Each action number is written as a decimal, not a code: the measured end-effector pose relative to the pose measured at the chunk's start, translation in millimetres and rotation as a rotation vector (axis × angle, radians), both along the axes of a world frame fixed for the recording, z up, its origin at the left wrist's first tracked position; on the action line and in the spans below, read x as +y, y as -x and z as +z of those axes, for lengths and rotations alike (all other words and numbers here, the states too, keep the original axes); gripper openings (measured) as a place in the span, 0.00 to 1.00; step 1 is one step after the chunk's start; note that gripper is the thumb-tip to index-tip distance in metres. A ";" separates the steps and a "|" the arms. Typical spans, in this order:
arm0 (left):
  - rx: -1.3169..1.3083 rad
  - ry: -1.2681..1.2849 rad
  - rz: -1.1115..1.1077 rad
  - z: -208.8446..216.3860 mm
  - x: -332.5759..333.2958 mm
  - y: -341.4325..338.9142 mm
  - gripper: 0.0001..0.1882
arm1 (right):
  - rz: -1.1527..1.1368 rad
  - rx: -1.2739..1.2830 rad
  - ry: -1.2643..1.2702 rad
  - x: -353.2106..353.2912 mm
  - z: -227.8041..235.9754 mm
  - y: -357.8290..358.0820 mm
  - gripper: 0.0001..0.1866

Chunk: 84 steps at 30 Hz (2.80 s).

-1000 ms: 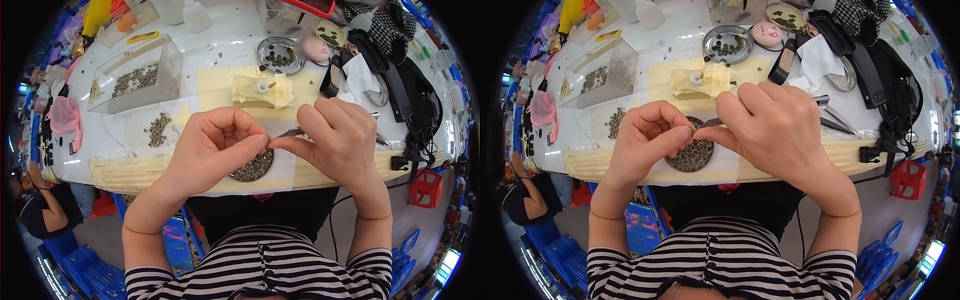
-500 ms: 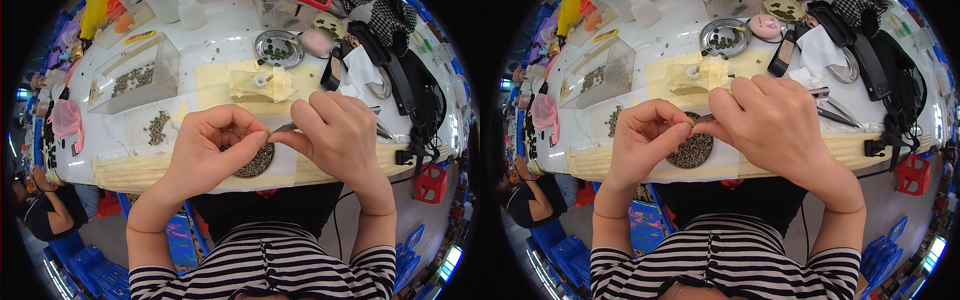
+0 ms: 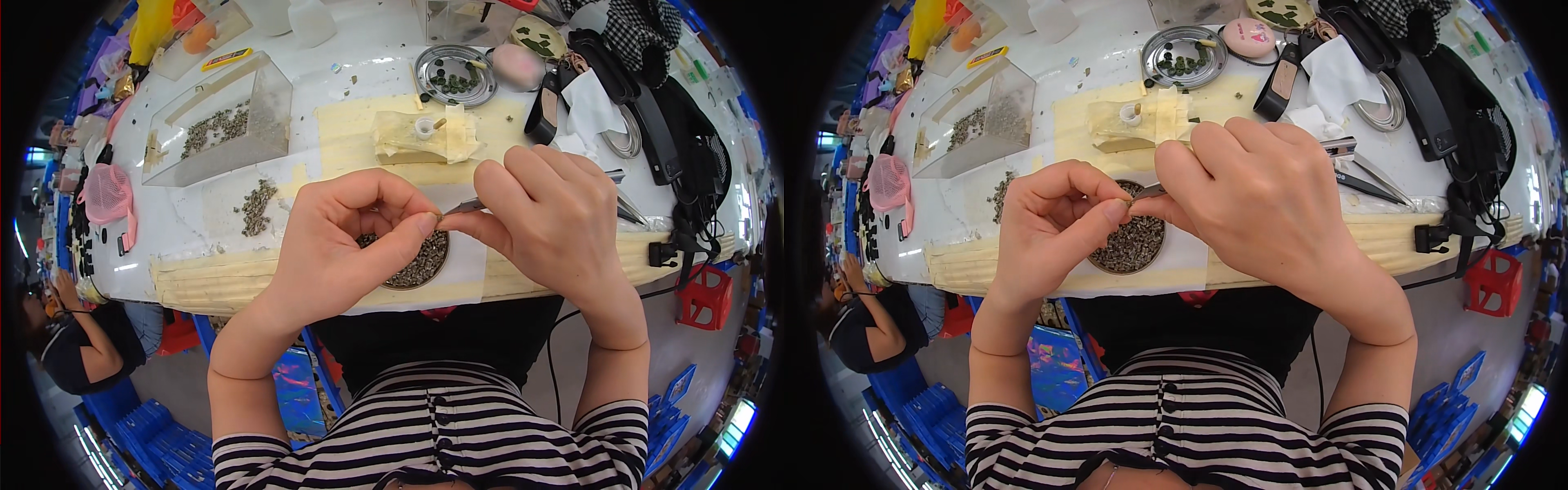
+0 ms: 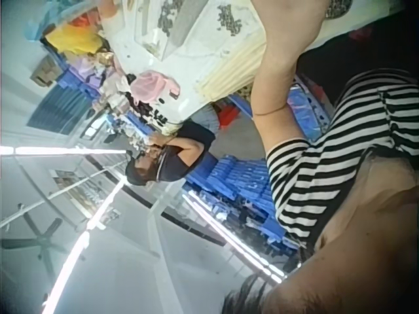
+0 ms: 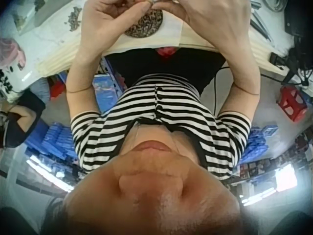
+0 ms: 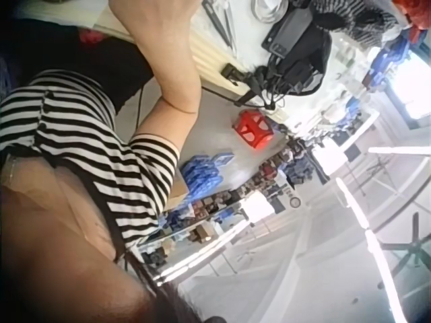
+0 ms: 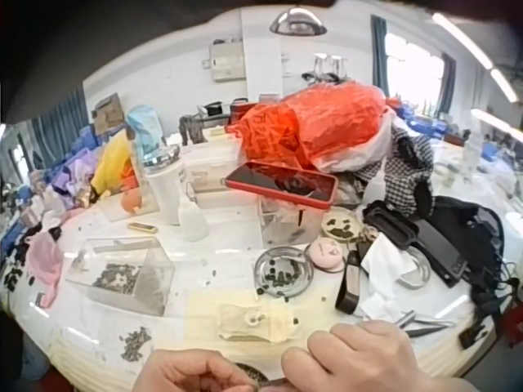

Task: Sorting and packaging small metal studs into a small plastic bag on a workbench.

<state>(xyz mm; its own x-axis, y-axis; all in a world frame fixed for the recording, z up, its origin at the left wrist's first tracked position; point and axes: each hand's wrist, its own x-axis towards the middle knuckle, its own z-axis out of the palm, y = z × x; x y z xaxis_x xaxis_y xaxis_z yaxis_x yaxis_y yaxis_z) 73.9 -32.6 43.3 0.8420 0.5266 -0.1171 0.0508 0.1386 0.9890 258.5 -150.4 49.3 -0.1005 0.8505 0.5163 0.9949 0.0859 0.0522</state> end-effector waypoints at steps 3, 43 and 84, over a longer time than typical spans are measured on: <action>0.026 -0.006 -0.014 3.3 0.7 0.3 0.04 | 0.004 0.001 -0.008 0.4 -1.1 -0.3 0.20; 0.033 0.223 -0.037 3.1 11.5 -1.9 0.06 | 0.075 0.147 -0.022 -3.9 4.4 1.3 0.18; 0.014 0.190 0.024 2.3 9.9 -2.2 0.05 | 0.187 0.368 0.080 0.4 4.5 3.4 0.27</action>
